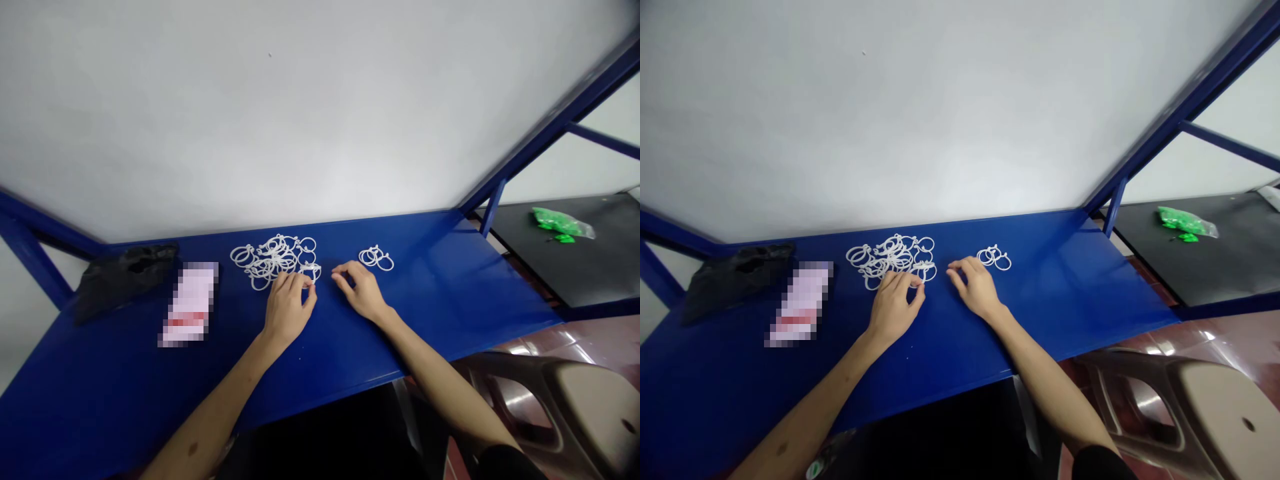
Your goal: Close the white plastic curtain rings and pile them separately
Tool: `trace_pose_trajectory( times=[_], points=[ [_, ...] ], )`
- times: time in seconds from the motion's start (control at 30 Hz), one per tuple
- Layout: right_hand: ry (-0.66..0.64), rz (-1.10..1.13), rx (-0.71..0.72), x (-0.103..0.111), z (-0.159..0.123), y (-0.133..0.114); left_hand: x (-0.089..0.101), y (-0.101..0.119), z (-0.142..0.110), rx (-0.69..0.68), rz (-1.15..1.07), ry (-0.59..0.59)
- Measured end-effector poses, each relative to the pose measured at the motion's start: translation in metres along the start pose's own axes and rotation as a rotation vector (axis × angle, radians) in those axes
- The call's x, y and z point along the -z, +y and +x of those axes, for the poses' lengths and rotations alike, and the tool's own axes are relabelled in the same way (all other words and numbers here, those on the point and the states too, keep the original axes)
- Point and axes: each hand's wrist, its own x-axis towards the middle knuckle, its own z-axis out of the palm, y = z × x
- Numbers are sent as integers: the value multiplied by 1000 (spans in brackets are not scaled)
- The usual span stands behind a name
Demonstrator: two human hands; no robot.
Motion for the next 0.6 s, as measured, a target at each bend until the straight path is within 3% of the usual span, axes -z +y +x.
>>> trace_pose_trajectory(
  times=[0.1,0.27,0.33,0.47,0.6],
  points=[
    [-95,195,-61,-9,-3,-19,-2,4,-2,-64,-82,11],
    [-87,436,-188,-14,-2,-33,-6,5,-6,-184,-132,-100],
    [-81,443,-201,-13,-1,-33,-7,4,-8,-152,-125,-124],
    [-98,406,-182,-11,-1,-29,-8,-3,-6,-34,-62,-54],
    [-106,371,-138,-8,-1,-25,-10,-12,-3,-46,-3,-125]
  ],
)
